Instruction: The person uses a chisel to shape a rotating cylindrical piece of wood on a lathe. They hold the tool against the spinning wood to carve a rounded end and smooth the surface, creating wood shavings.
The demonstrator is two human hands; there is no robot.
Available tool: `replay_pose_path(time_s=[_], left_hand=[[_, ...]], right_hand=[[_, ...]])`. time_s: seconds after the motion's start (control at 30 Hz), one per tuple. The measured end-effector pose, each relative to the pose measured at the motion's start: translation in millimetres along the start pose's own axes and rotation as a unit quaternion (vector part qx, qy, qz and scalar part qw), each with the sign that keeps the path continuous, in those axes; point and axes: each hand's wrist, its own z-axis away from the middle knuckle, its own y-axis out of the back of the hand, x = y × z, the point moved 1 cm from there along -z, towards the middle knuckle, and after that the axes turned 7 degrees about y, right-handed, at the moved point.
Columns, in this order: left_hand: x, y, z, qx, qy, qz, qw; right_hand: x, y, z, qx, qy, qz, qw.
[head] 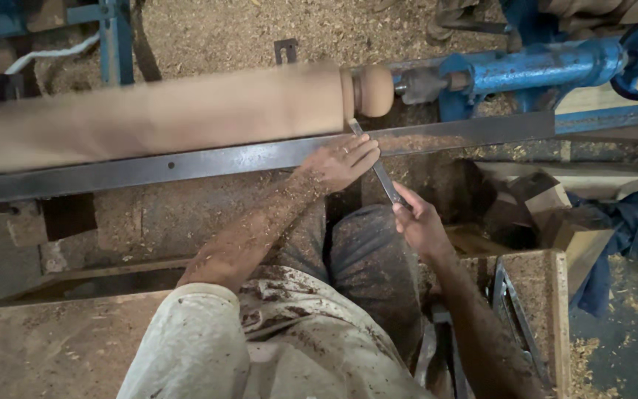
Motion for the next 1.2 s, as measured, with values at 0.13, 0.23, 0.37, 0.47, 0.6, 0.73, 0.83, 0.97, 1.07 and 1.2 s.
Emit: replay_pose_path(time_s=[0.13, 0.23, 0.37, 0.47, 0.6, 0.73, 0.83, 0.97, 1.07, 1.2], left_hand=[[-1.8, -1.6, 0.1, 0.002, -0.001, -0.001, 1.000], [-1.8, -3.8, 0.6, 0.002, -0.009, -0.024, 1.000], [-2.4, -5.5, 3.1, 0.013, 0.001, -0.020, 1.000], [-2.7, -7.2, 1.8, 0.015, 0.000, -0.025, 1.000], [-2.9, -5.1, 0.8, 0.019, -0.019, -0.050, 0.998], [-2.2, -1.4, 4.2, 0.047, -0.013, -0.033, 0.998], [1.5, -3.0, 8.8, 0.045, -0.006, -0.025, 0.999], [-2.4, -7.0, 7.6, 0.071, -0.007, -0.017, 0.997], [-1.6, -5.7, 7.6, 0.055, 0.004, -0.002, 0.998], [-3.0, 0.4, 3.4, 0.050, -0.003, -0.015, 0.999]], right_hand=[[-5.6, -4.0, 1.1, 0.007, -0.039, -0.004, 0.999], [-12.8, -4.7, 2.8, 0.003, -0.042, 0.006, 0.999], [-31.7, -5.2, 5.7, -0.008, -0.071, 0.031, 0.997], [-42.4, -8.2, 9.3, -0.014, -0.093, 0.035, 0.995], [-28.8, -5.8, 3.9, -0.018, -0.089, 0.023, 0.996], [10.9, -12.5, -2.7, -0.011, 0.034, -0.073, 0.997], [26.1, -17.1, 1.0, -0.003, 0.038, -0.085, 0.996], [15.2, -17.9, 6.5, 0.005, -0.011, -0.022, 1.000], [7.0, -22.7, 4.4, 0.009, -0.022, -0.035, 0.999], [0.6, -26.1, 3.4, 0.016, -0.020, -0.042, 0.999]])
